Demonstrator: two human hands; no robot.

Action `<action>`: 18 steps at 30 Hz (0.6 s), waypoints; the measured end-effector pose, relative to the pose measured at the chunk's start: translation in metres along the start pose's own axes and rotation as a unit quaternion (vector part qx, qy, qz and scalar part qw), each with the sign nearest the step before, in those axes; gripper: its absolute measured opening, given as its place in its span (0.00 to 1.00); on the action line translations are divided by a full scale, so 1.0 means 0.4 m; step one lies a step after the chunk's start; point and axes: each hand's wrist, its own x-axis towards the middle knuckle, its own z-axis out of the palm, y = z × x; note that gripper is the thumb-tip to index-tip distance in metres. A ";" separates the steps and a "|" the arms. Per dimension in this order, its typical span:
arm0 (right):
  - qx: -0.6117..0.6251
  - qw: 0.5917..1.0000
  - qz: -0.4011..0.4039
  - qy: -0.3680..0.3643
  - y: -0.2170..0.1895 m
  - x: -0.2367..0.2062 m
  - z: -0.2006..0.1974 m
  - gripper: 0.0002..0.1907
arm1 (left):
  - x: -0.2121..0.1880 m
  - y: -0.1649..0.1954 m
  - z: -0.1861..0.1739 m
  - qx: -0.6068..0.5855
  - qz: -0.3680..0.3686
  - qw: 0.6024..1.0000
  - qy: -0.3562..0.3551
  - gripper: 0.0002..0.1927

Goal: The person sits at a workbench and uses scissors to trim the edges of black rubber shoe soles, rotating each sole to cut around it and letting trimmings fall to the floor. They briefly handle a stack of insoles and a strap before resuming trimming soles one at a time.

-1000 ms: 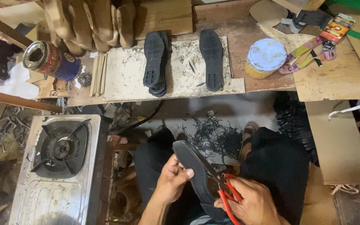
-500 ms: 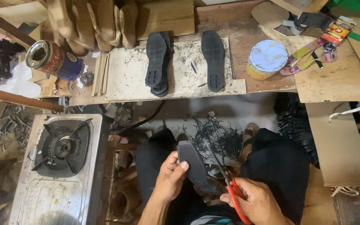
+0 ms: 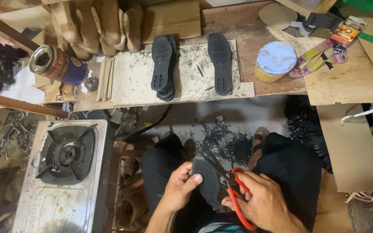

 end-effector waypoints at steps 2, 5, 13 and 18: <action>-0.009 1.000 0.014 -0.022 0.001 0.000 0.003 0.37 | -0.005 0.004 -0.001 0.004 -0.012 1.000 -0.003 0.11; -0.011 1.000 -0.009 -0.024 0.006 -0.007 -0.002 0.31 | -0.009 0.013 -0.007 0.015 -0.026 1.000 -0.007 0.11; 0.051 0.998 -0.017 -0.010 -0.003 -0.028 -0.016 0.28 | -0.011 0.029 -0.016 0.033 -0.037 0.998 -0.041 0.12; 0.054 0.998 -0.013 0.005 -0.003 -0.029 -0.010 0.33 | -0.005 0.017 0.007 0.023 -0.017 0.999 -0.039 0.12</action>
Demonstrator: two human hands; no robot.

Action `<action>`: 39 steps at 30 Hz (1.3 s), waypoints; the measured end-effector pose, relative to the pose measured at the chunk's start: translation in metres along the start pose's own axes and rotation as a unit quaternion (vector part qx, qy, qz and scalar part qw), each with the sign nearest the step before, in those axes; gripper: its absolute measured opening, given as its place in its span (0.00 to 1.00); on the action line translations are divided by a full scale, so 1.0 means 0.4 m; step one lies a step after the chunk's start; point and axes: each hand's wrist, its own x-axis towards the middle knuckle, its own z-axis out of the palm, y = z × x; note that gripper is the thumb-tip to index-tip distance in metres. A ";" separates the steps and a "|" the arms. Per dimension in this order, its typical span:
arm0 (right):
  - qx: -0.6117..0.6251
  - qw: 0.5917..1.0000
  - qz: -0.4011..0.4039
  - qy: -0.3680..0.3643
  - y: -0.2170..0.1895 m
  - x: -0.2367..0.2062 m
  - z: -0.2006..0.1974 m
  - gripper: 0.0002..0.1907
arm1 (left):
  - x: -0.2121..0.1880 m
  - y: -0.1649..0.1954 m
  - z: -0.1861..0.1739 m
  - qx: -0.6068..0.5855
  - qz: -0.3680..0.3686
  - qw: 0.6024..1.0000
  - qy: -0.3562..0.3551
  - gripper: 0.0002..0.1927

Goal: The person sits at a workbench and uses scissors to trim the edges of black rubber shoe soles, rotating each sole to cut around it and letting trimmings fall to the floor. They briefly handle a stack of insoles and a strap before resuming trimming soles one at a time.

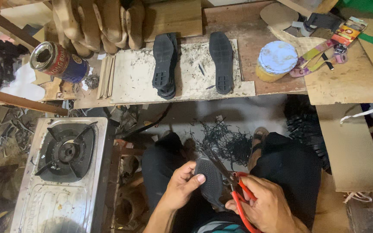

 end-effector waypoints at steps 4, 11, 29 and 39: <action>-0.012 1.000 0.005 -0.008 0.010 -0.009 -0.005 0.29 | -0.003 0.005 -0.003 0.045 0.008 0.999 -0.002 0.12; -0.016 1.000 -0.012 0.005 0.012 -0.003 0.001 0.29 | 0.001 0.002 0.007 0.028 0.008 1.000 0.000 0.12; -0.013 0.996 -0.023 -0.082 0.071 -0.024 -0.067 0.32 | 0.010 0.163 -0.028 0.247 -0.032 0.967 -0.058 0.12; -0.013 0.999 -0.041 -0.028 0.071 -0.029 -0.049 0.32 | 0.015 0.135 -0.009 0.174 -0.057 0.982 -0.051 0.12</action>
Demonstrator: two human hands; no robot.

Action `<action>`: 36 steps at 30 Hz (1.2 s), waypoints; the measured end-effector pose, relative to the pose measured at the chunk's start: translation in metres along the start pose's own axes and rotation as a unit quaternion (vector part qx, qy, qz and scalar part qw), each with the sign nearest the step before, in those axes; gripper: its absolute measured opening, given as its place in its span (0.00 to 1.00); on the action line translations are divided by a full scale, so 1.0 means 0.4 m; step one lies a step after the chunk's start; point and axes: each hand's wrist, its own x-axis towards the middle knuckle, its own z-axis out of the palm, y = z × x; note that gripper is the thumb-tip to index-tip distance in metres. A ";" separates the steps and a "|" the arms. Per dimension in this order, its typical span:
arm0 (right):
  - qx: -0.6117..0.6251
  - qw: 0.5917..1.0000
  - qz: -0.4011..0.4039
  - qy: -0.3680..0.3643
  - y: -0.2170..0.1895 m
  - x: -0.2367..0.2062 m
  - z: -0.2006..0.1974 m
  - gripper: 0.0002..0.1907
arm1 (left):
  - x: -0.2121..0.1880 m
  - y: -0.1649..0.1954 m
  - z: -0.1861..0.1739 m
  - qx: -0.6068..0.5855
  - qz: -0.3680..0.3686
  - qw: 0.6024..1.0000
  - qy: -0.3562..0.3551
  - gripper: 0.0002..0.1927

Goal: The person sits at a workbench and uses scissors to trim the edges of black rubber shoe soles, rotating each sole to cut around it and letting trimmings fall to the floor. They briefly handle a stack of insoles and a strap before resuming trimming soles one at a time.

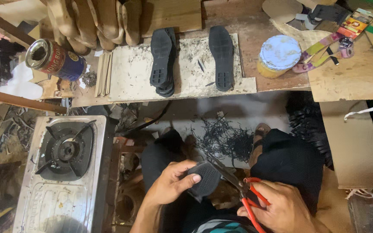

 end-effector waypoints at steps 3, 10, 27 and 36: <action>-0.032 0.999 0.021 -0.038 0.006 -0.004 -0.013 0.33 | -0.007 0.019 -0.015 0.042 0.021 0.999 -0.016 0.12; -0.019 0.994 0.049 -0.094 0.027 -0.019 -0.035 0.29 | -0.010 0.070 -0.019 0.115 0.025 0.993 -0.025 0.11; -0.027 0.981 0.023 -0.189 0.103 -0.052 -0.051 0.28 | -0.014 0.061 -0.026 0.106 0.021 0.992 -0.068 0.11; -0.020 0.993 -0.005 -0.117 0.125 -0.065 -0.031 0.34 | -0.007 0.052 -0.015 0.070 0.008 0.995 -0.066 0.13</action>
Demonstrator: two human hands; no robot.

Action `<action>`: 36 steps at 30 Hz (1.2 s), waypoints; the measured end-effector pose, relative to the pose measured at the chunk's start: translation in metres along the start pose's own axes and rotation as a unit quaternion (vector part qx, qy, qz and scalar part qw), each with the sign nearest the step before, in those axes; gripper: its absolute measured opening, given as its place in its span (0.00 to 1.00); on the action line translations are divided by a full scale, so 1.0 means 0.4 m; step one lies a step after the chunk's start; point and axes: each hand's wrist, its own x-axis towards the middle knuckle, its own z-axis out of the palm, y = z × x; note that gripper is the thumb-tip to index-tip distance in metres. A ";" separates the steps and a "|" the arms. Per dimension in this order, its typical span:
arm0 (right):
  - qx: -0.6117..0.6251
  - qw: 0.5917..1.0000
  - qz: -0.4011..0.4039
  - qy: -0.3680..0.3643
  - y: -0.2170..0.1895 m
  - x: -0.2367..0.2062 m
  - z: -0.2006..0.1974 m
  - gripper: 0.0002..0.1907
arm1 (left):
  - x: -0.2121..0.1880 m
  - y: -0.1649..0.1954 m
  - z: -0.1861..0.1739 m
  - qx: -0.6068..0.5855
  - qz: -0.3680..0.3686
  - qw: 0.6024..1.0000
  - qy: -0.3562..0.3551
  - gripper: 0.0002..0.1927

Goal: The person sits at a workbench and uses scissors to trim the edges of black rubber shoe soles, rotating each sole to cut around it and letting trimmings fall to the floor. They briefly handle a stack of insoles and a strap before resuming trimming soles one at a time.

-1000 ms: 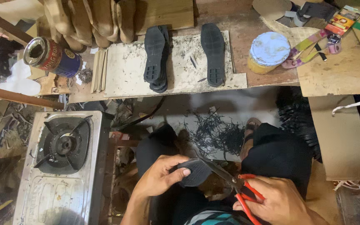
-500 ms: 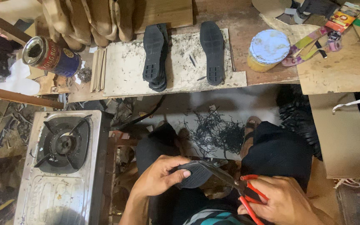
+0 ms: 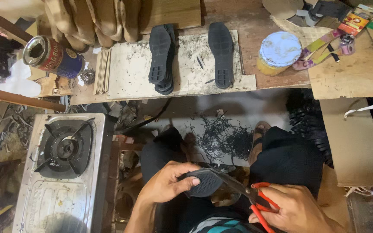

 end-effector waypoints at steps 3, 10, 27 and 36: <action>-0.003 1.000 0.009 -0.005 -0.011 0.004 -0.008 0.33 | -0.003 -0.002 -0.002 -0.003 0.002 1.000 -0.003 0.13; 0.030 0.996 0.052 0.062 -0.059 0.038 -0.037 0.31 | -0.003 0.006 0.004 0.012 -0.023 1.000 -0.013 0.13; 0.392 0.889 0.163 0.173 -0.083 0.123 0.081 0.17 | 0.029 -0.144 0.164 -0.327 0.004 0.940 -0.103 0.28; 0.287 0.945 0.144 0.066 -0.102 0.114 0.071 0.17 | 0.081 -0.136 0.132 -0.406 0.152 0.876 0.211 0.18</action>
